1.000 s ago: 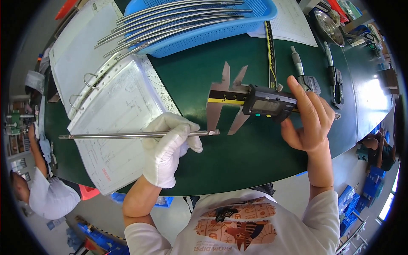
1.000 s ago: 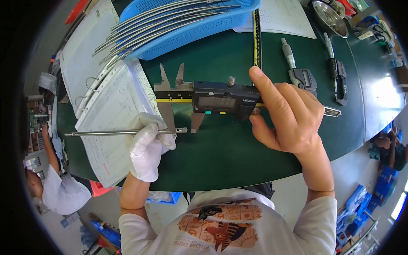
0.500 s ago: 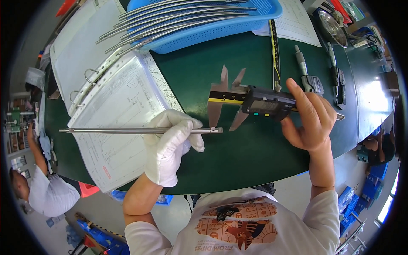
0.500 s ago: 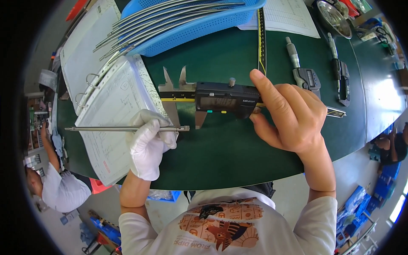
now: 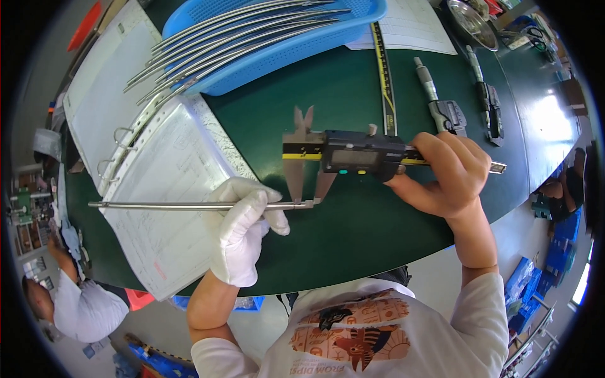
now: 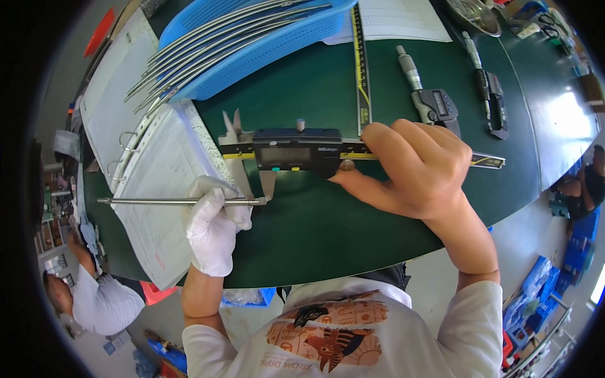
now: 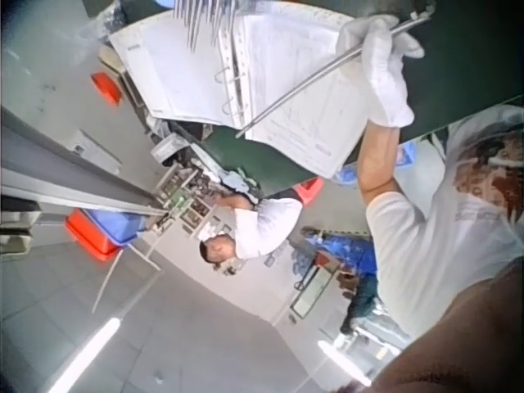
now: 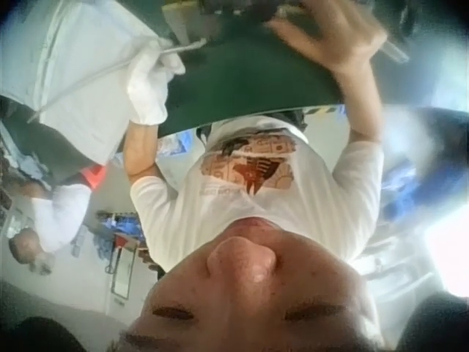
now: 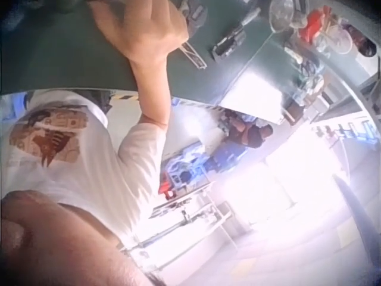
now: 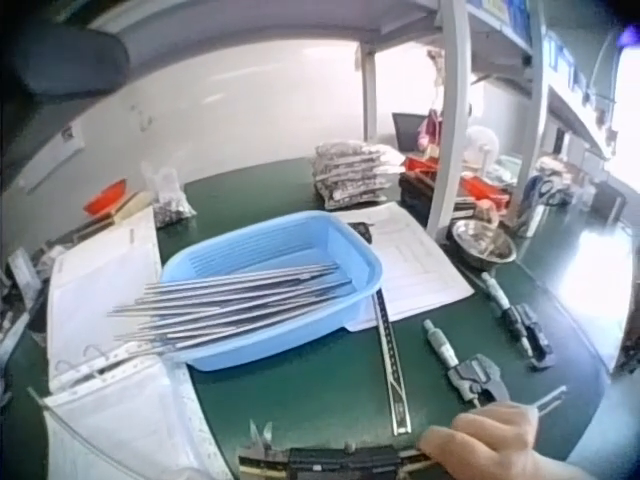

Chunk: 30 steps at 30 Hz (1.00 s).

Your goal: The recorder uses a micrometer and digital caliper to measure the dimensions of metal rods at a workbench.

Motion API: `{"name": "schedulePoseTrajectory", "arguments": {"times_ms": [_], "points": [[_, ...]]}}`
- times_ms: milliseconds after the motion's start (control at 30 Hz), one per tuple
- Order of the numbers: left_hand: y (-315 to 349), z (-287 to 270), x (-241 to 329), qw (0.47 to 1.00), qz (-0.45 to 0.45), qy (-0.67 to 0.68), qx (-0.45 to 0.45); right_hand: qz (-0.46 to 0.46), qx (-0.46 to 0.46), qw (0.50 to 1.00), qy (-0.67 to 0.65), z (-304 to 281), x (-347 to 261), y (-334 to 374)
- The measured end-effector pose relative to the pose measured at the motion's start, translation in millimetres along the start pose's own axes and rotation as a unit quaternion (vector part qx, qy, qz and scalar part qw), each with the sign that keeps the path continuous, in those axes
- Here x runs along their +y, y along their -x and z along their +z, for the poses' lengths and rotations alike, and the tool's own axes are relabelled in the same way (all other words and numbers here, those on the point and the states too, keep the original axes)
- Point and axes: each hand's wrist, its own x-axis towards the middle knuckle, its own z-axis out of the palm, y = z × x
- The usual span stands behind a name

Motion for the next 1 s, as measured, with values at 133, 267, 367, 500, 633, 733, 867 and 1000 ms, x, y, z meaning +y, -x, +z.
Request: {"name": "schedulePoseTrajectory", "arguments": {"times_ms": [133, 267, 367, 500, 633, 733, 867, 1000], "points": [[0.9, -0.1, -0.2, 1.0, 0.004, -0.001, 0.004, 0.01, 0.0, 1.0, -0.007, 0.8, 0.5, 2.0], [0.4, -0.9, -2.7, 1.0, 0.009, 0.005, 0.007, 0.016, -0.005, 1.0, -0.008, 0.6, -0.1, 2.7], [0.3, -1.0, -2.9, 1.0, 0.012, 0.001, 0.004, 0.017, -0.007, 1.0, -0.007, 1.1, 0.8, 3.6], [0.5, -0.9, -3.6, 1.0, 0.015, 0.006, 0.007, 0.019, -0.011, 1.0, -0.009, 0.5, 0.0, 2.7], [0.5, -0.1, -2.8, 1.0, 0.017, -0.002, 0.008, 0.015, -0.009, 1.0, -0.017, 1.4, 1.6, 3.5], [0.2, -0.2, -2.6, 1.0, 0.013, -0.001, 0.011, 0.021, -0.017, 1.0, -0.014, 2.4, 0.9, 3.4], [1.4, 2.6, 0.4, 1.0, 0.003, -0.002, 0.014, 0.021, -0.017, 1.0, -0.016, 1.6, 1.5, 4.4], [2.3, 0.5, -1.3, 1.0, 0.005, -0.003, 0.024, 0.015, -0.029, 0.999, -0.032, 4.5, 1.0, 3.9]]}}
